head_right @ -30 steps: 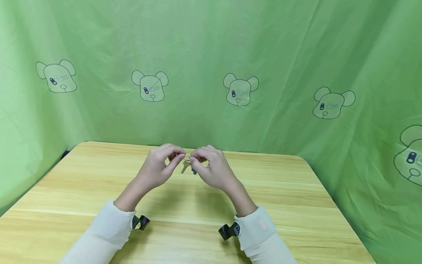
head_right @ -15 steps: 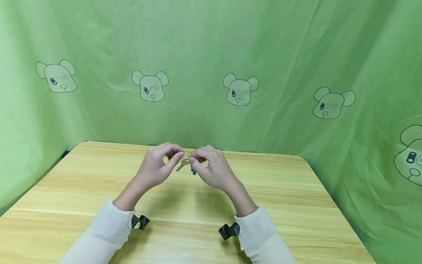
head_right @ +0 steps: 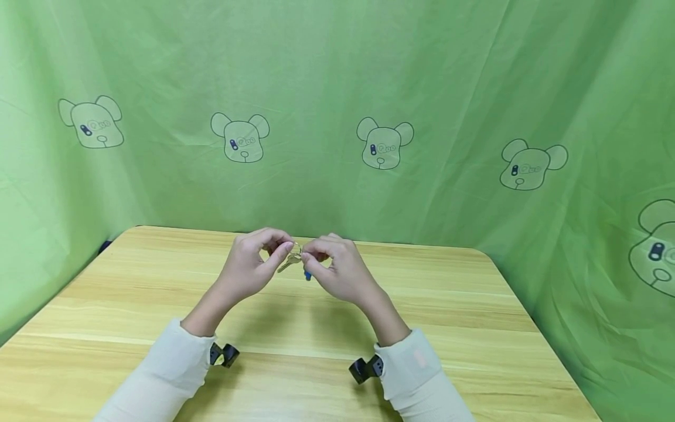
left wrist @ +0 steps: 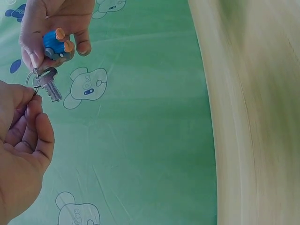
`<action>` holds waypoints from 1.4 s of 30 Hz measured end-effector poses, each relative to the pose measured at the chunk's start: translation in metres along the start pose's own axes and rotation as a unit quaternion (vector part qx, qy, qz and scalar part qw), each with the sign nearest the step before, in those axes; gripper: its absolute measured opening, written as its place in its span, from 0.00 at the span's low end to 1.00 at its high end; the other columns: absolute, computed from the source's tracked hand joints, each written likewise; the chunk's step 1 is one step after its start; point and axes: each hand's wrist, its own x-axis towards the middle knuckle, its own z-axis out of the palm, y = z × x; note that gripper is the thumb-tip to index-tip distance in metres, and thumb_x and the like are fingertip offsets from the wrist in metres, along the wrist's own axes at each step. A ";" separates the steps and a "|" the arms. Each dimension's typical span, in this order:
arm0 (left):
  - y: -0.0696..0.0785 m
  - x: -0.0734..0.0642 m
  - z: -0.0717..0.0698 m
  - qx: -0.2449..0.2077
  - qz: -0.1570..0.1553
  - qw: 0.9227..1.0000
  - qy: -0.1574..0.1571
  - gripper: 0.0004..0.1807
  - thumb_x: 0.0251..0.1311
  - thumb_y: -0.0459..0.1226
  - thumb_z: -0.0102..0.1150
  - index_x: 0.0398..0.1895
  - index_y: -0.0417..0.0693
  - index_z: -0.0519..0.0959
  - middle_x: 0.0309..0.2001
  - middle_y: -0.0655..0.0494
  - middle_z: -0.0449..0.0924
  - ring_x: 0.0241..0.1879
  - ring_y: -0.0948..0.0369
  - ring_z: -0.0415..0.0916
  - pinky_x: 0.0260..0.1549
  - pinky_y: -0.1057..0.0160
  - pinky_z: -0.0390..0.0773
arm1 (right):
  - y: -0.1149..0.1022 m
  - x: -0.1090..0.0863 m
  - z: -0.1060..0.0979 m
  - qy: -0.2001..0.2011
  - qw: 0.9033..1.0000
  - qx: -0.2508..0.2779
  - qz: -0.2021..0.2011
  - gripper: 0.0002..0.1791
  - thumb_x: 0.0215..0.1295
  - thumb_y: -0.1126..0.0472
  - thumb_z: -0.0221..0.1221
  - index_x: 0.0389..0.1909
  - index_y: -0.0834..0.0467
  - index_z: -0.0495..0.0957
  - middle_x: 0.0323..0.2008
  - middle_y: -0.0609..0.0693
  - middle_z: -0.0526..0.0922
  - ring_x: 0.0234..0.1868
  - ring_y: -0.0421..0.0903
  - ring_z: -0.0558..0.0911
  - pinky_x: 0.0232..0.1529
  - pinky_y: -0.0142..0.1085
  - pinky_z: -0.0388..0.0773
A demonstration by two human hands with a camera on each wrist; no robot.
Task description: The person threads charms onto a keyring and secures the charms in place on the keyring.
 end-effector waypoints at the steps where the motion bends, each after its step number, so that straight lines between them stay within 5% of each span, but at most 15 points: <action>1: 0.000 0.000 0.000 -0.001 -0.001 1.000 0.000 0.03 0.69 0.30 0.62 0.38 0.40 0.84 0.31 0.55 0.83 0.28 0.64 0.77 0.29 0.66 0.80 | 0.000 0.000 0.000 -0.001 1.000 0.000 0.000 0.07 0.70 0.64 0.61 0.33 0.53 0.86 0.30 0.40 0.85 0.34 0.39 0.79 0.36 0.36 0.78; 19: -0.002 0.001 -0.001 -0.008 -0.020 1.000 0.001 0.04 0.70 0.30 0.62 0.37 0.39 0.84 0.29 0.55 0.82 0.27 0.64 0.76 0.28 0.66 0.79 | 0.003 0.000 0.000 -0.023 1.000 -0.005 0.005 0.06 0.70 0.62 0.62 0.37 0.55 0.87 0.32 0.41 0.86 0.35 0.39 0.80 0.37 0.36 0.79; 27: -0.004 0.000 0.000 -0.008 -0.045 0.999 -0.019 0.03 0.69 0.30 0.62 0.37 0.40 0.84 0.31 0.55 0.84 0.27 0.64 0.77 0.29 0.67 0.80 | 0.001 0.001 -0.006 -0.092 0.995 0.009 0.045 0.05 0.73 0.61 0.61 0.40 0.57 0.85 0.33 0.41 0.84 0.37 0.39 0.81 0.38 0.37 0.81; 34: -0.007 -0.003 -0.002 -0.014 -0.101 0.993 -0.057 0.04 0.70 0.31 0.61 0.37 0.39 0.84 0.30 0.53 0.84 0.26 0.64 0.76 0.26 0.66 0.78 | 0.003 0.002 -0.007 -0.144 0.987 0.026 0.073 0.03 0.71 0.64 0.60 0.38 0.58 0.83 0.33 0.42 0.83 0.36 0.41 0.81 0.39 0.38 0.81; 42: -0.013 -0.004 -0.001 -0.031 -0.190 0.973 -0.128 0.04 0.70 0.33 0.62 0.38 0.41 0.84 0.30 0.52 0.83 0.27 0.63 0.75 0.28 0.65 0.77 | 0.010 0.000 -0.006 -0.180 0.980 0.023 0.082 0.04 0.71 0.64 0.60 0.35 0.55 0.82 0.27 0.42 0.80 0.32 0.40 0.79 0.36 0.38 0.80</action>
